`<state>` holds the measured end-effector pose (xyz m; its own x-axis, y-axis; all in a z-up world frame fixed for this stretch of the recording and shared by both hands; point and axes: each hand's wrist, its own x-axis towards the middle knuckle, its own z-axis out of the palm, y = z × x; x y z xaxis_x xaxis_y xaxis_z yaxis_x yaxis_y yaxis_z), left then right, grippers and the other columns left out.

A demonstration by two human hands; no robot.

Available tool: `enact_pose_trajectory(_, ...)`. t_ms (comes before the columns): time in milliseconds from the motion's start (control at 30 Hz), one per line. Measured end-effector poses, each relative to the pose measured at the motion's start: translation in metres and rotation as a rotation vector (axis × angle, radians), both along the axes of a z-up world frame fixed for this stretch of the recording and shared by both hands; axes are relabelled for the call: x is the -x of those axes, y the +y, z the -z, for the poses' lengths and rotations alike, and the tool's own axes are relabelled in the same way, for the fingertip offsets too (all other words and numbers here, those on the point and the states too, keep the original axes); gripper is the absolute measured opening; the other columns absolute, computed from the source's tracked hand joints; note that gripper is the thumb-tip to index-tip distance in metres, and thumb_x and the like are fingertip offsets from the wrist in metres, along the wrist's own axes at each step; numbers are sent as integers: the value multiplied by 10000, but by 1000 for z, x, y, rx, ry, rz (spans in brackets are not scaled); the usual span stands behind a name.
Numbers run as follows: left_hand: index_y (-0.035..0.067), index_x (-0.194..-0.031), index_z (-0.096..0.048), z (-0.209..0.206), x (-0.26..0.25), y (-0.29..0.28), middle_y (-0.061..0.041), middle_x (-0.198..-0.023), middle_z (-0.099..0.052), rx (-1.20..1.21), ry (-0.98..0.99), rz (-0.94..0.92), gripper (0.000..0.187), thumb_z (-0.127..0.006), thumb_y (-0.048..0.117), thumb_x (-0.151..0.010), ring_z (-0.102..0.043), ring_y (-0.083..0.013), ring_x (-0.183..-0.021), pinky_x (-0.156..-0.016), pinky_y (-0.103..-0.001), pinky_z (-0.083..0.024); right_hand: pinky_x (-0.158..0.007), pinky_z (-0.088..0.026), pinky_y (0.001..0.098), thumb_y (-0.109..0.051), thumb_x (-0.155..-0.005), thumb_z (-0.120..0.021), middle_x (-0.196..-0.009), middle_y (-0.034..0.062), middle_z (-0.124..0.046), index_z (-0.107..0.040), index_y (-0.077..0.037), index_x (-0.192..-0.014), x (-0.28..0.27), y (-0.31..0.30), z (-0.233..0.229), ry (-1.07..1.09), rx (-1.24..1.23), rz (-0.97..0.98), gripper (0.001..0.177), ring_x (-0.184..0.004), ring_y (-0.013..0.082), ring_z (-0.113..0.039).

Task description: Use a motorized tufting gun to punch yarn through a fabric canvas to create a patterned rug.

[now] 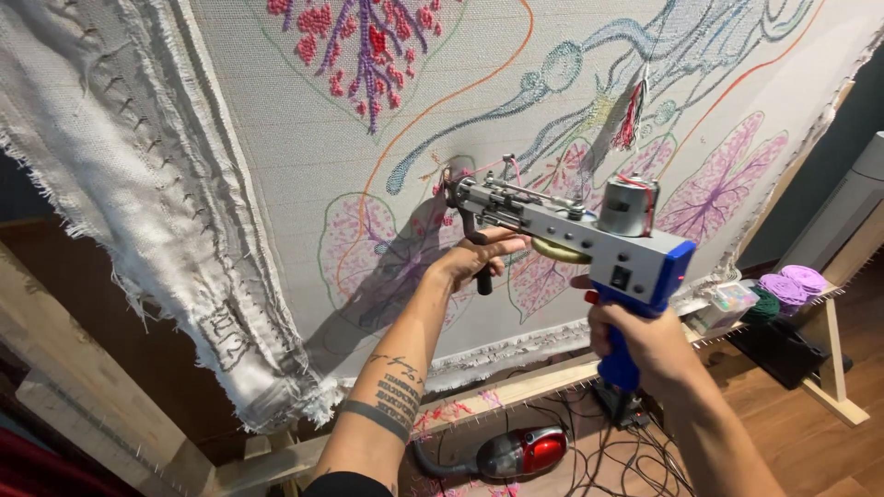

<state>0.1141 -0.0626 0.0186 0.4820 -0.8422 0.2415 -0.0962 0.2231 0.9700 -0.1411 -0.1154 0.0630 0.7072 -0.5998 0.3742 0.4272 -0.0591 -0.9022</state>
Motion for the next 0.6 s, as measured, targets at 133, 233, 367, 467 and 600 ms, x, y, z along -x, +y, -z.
enact_pose_trajectory(133,78,-1257,-501,-1,20,1,-87,-1175,-602,22,13,153,553,-698,233,-764,-555,-63,-525,-471,-129,-436,-327,-378,342,71,-666,-556,-471,129,-387,-559,59,-770,27,-26,4,-27,38,-39,105,-330,199,-401)
enact_pose_trajectory(233,-42,-1326,-392,-9,32,5,-141,-1112,-625,34,92,380,765,-706,284,-710,-534,-45,-537,-497,-169,-469,-330,-388,250,-51,-755,-551,-542,67,-495,-575,85,-1085,43,-52,14,61,74,-271,357,-412,139,-471)
enact_pose_trajectory(367,67,-1145,-611,-13,49,5,-67,-865,-645,-30,-15,275,407,-623,293,-806,-444,-43,-514,-466,-160,-355,-342,-363,247,-38,-705,-566,-541,88,-510,-602,75,-1074,57,-50,12,76,43,-199,388,-405,136,-456)
enact_pose_trajectory(467,53,-1158,-599,-15,51,5,-73,-884,-636,-1,-43,304,454,-593,354,-818,-446,-52,-533,-477,-167,-351,-368,-379,263,-53,-709,-561,-543,74,-506,-603,69,-1078,64,-53,13,51,28,-214,391,-413,139,-463)
enact_pose_trajectory(600,49,-1196,-575,-23,54,7,-78,-875,-637,27,-63,346,529,-585,409,-809,-435,-49,-529,-465,-167,-332,-352,-382,241,-154,-717,-597,-497,31,-486,-596,61,-1079,69,-53,9,-33,103,-246,422,-391,129,-482)
